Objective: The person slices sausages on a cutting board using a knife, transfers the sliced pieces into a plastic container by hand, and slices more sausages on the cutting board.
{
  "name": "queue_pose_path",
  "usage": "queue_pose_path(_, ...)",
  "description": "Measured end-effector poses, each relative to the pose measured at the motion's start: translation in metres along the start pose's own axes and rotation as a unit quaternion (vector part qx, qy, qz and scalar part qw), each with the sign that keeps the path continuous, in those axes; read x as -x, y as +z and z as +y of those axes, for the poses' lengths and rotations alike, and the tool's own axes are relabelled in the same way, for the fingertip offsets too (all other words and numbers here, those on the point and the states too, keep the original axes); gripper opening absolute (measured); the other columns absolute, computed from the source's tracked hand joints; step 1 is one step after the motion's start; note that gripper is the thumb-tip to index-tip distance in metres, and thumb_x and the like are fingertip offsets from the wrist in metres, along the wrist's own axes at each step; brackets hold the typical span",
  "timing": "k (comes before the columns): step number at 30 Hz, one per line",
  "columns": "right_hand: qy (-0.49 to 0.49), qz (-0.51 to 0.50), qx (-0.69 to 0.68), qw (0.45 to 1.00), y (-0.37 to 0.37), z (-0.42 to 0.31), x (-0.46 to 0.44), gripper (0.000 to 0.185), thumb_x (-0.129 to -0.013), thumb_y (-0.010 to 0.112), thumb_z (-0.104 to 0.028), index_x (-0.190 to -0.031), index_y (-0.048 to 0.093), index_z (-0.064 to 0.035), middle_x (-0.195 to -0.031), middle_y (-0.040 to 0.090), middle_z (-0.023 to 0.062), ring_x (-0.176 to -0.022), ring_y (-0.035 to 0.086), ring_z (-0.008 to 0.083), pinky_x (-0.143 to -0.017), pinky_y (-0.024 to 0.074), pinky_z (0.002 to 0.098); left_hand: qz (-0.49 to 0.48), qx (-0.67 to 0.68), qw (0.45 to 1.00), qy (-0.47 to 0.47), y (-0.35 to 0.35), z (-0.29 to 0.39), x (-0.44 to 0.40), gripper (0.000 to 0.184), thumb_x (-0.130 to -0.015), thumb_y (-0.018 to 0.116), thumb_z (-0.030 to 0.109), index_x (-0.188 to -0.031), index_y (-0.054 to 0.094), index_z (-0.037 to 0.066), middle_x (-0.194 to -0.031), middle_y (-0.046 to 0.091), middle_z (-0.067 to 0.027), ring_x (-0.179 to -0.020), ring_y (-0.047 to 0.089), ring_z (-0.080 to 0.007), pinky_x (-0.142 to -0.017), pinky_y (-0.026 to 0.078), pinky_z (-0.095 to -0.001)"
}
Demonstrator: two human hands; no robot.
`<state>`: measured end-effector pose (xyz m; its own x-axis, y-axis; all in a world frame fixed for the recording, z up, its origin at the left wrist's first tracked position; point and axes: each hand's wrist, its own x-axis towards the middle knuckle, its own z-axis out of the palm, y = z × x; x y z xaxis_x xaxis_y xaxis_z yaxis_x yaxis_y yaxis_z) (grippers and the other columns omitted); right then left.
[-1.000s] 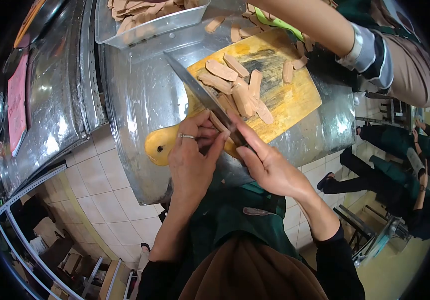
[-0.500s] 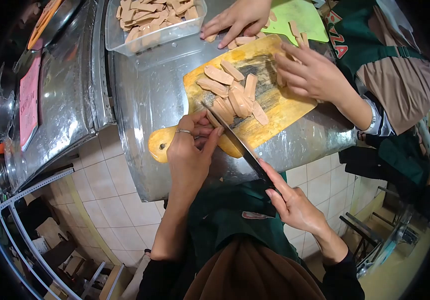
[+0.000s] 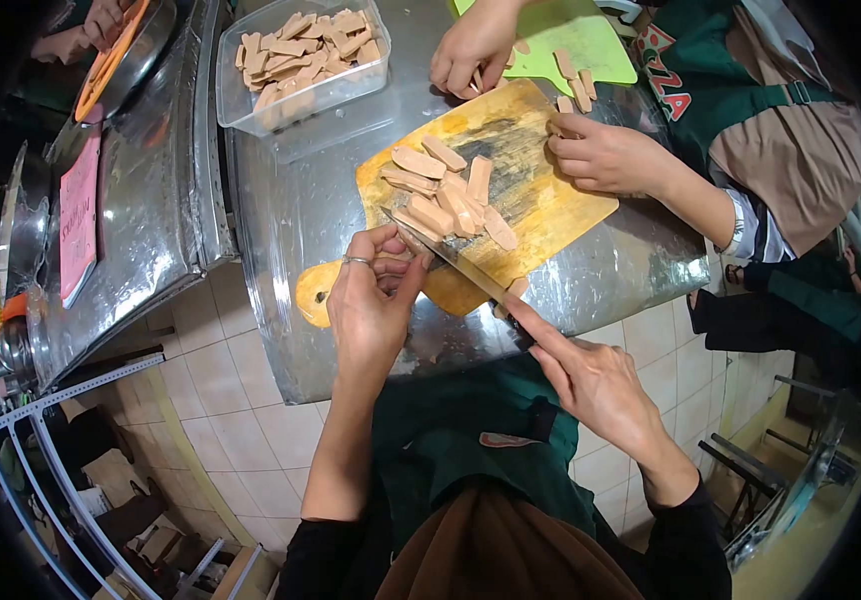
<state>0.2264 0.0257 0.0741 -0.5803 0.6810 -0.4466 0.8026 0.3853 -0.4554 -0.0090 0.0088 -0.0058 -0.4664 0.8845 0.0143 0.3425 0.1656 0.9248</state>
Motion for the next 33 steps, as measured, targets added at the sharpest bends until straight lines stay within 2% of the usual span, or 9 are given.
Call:
queue_pose_path(3, -0.042, 0.021, -0.103, 0.994, -0.001, 0.010, -0.006, 0.058, -0.099, 0.055, -0.015, -0.154, 0.036, -0.0209, -0.092, 0.067, 0.0282, -0.069, 0.067, 0.0388, -0.066, 0.0540, 0.0427, -0.002, -0.043, 0.999, 0.002, 0.000, 0.006, 0.000, 0.037, -0.086, 0.076, 0.007, -0.119, 0.060, 0.001, -0.095, 0.065, -0.0085, -0.074, 0.068, -0.0149, -0.064, 0.056, -0.0290)
queue_pose_path(5, -0.083, 0.033, -0.185, 0.979, 0.003, 0.021, -0.008, 0.057, -0.101, 0.052, -0.017, -0.155, 0.035, -0.0226, -0.086, 0.068, 0.0225, -0.068, 0.068, 0.0365, -0.070, 0.0536, 0.0421, -0.002, -0.072, 0.997, -0.002, -0.001, 0.014, -0.002, 0.037, -0.087, 0.076, 0.008, -0.120, 0.060, 0.002, -0.094, 0.065, -0.0083, -0.072, 0.067, -0.0153, -0.064, 0.055, -0.0296)
queue_pose_path(10, -0.018, 0.010, -0.323, 0.946, -0.012, 0.027, -0.001, 0.046, -0.101, 0.054, -0.020, -0.145, 0.046, -0.0121, -0.090, 0.070, 0.0179, -0.073, 0.069, 0.0250, -0.073, 0.0517, 0.0388, 0.005, -0.147, 0.989, 0.021, -0.002, 0.015, -0.004, 0.038, -0.088, 0.074, 0.012, -0.123, 0.060, 0.002, -0.092, 0.066, -0.0087, -0.070, 0.065, -0.0172, -0.064, 0.053, -0.0310)
queue_pose_path(12, 0.022, 0.016, -0.314, 0.949, -0.015, 0.032, -0.001, 0.040, -0.100, 0.057, -0.021, -0.138, 0.053, -0.0076, -0.090, 0.070, 0.0174, -0.074, 0.069, 0.0222, -0.072, 0.0517, 0.0382, 0.001, -0.145, 0.989, 0.027, -0.003, 0.012, -0.005, 0.039, -0.089, 0.073, 0.013, -0.124, 0.060, 0.002, -0.091, 0.066, -0.0088, -0.071, 0.065, -0.0175, -0.065, 0.053, -0.0313)
queue_pose_path(13, -0.005, 0.081, -0.301, 0.950, -0.004, 0.039, -0.005, 0.035, -0.096, 0.064, -0.018, -0.129, 0.058, -0.0059, -0.086, 0.069, 0.0167, -0.074, 0.068, 0.0275, -0.072, 0.0515, 0.0363, -0.005, -0.134, 0.991, 0.020, -0.004, 0.011, -0.005, 0.039, -0.090, 0.072, 0.014, -0.125, 0.060, 0.002, -0.091, 0.067, -0.0087, -0.072, 0.065, -0.0173, -0.065, 0.053, -0.0315)
queue_pose_path(17, -0.118, 0.295, -0.171, 0.933, 0.019, 0.042, -0.028, 0.046, -0.086, 0.071, -0.007, -0.130, 0.057, -0.0083, -0.103, 0.066, 0.0153, -0.084, 0.067, 0.0359, -0.073, 0.0545, 0.0395, -0.028, -0.025, 0.998, -0.056, -0.015, 0.022, -0.004, 0.035, -0.094, 0.069, 0.016, -0.125, 0.061, 0.001, -0.094, 0.069, -0.0094, -0.076, 0.065, -0.0159, -0.069, 0.053, -0.0321)
queue_pose_path(25, -0.130, 0.198, -0.071, 0.969, 0.027, 0.038, -0.042, 0.070, -0.077, 0.072, 0.001, -0.139, 0.046, -0.0181, -0.114, 0.055, 0.0120, -0.078, 0.066, 0.0407, -0.066, 0.0576, 0.0480, 0.095, -0.149, 0.974, 0.141, -0.088, 0.017, -0.068, 0.022, -0.098, 0.061, 0.015, -0.114, 0.067, 0.001, -0.095, 0.071, -0.0147, -0.085, 0.069, -0.0210, -0.075, 0.055, -0.0338)
queue_pose_path(28, -0.114, 0.199, -0.076, 0.970, 0.025, 0.035, -0.042, 0.056, -0.083, 0.073, -0.007, -0.134, 0.052, -0.0164, -0.110, 0.060, 0.0116, -0.086, 0.067, 0.0397, -0.069, 0.0572, 0.0458, 0.133, -0.228, 0.950, 0.168, -0.116, 0.028, -0.122, 0.021, -0.098, 0.060, 0.016, -0.112, 0.067, 0.002, -0.096, 0.072, -0.0163, -0.089, 0.071, -0.0260, -0.076, 0.055, -0.0352)
queue_pose_path(33, -0.137, 0.198, -0.077, 0.968, 0.024, 0.031, -0.044, 0.069, -0.078, 0.072, 0.000, -0.139, 0.044, -0.0169, -0.112, 0.057, 0.0141, -0.082, 0.065, 0.0440, -0.068, 0.0561, 0.0511, -0.017, -0.363, 0.917, 0.165, -0.126, 0.027, -0.210, 0.028, -0.093, 0.066, 0.028, -0.107, 0.070, 0.004, -0.102, 0.073, -0.0170, -0.094, 0.071, -0.0303, -0.082, 0.054, -0.0390)
